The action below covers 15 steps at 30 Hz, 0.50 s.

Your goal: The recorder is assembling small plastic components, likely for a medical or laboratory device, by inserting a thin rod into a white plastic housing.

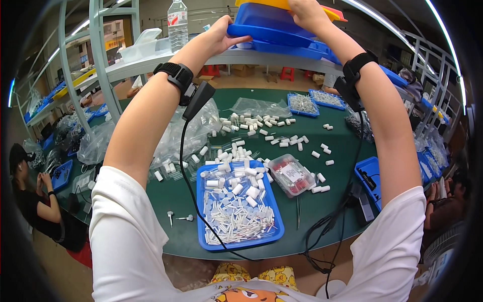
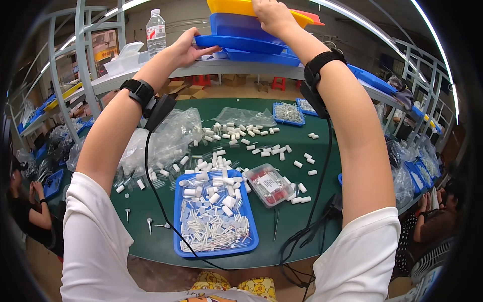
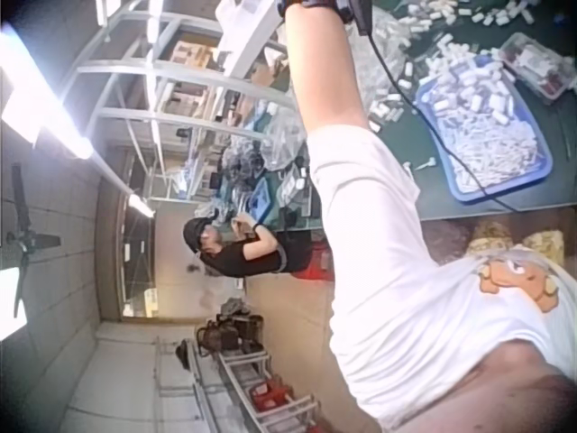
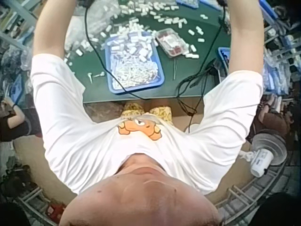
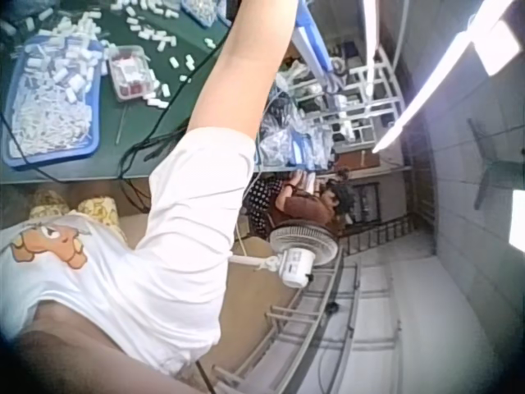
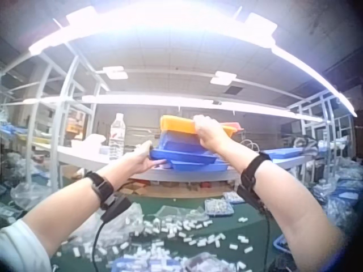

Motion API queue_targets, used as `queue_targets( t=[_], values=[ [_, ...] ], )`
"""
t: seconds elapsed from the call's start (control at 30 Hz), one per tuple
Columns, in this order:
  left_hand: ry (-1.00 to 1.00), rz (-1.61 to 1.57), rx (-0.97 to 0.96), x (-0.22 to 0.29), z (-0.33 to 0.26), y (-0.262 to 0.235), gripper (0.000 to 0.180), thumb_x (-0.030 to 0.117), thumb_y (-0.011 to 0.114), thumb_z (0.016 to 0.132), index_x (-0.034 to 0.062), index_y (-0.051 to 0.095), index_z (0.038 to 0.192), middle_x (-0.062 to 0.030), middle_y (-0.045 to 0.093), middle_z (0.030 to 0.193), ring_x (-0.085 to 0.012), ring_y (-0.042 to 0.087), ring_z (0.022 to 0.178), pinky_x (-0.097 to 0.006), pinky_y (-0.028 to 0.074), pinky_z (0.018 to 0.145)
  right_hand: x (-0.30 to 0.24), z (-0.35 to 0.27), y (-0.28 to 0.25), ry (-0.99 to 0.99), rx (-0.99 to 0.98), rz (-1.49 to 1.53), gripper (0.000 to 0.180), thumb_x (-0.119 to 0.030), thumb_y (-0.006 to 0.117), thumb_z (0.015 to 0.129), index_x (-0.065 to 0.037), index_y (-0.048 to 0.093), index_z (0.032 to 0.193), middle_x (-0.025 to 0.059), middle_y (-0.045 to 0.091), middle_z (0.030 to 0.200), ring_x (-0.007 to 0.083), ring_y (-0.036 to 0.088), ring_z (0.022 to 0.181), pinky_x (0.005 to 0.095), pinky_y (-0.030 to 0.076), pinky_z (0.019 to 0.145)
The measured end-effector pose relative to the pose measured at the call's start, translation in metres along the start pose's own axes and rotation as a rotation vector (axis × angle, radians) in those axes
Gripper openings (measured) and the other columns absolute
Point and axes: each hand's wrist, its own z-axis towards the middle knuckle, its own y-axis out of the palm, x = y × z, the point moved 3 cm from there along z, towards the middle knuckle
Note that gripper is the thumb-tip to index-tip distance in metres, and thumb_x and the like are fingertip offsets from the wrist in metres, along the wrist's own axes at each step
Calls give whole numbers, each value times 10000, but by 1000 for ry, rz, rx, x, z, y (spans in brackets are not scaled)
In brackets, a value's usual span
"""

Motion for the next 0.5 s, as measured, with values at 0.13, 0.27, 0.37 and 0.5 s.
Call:
queue_targets(
  t=[0.13,0.27,0.37,0.5],
  values=[
    [-21,-73,27,3,-3,-6,499,99,366,884,-160,120,1232,-368,329,1233,-507,485,1137,-448,548,937,3,-4,2,62,21,-55,225,12,549,683,-24,509,902,166,573,837,338,609,777,413,517,679],
    [-18,-39,34,15,-12,-10,491,91,387,875,-158,134,1213,-371,315,1245,-506,488,1136,-447,546,940,11,-10,-2,51,34,-101,231,10,551,681,-32,507,904,156,567,823,326,611,763,408,518,665],
    [-29,12,24,28,-22,-15,491,92,395,874,-156,136,1210,-368,311,1253,-505,496,1131,-445,542,945,19,-14,-2,58,47,-133,235,8,549,685,-35,502,911,157,564,812,323,610,760,407,519,657],
    [-18,88,12,54,-41,-36,554,90,401,876,-155,77,1254,-352,297,1259,-490,507,1128,-438,527,969,18,-15,0,92,88,-70,236,5,543,689,-33,492,915,158,560,803,328,608,771,409,515,670]
  ],
)
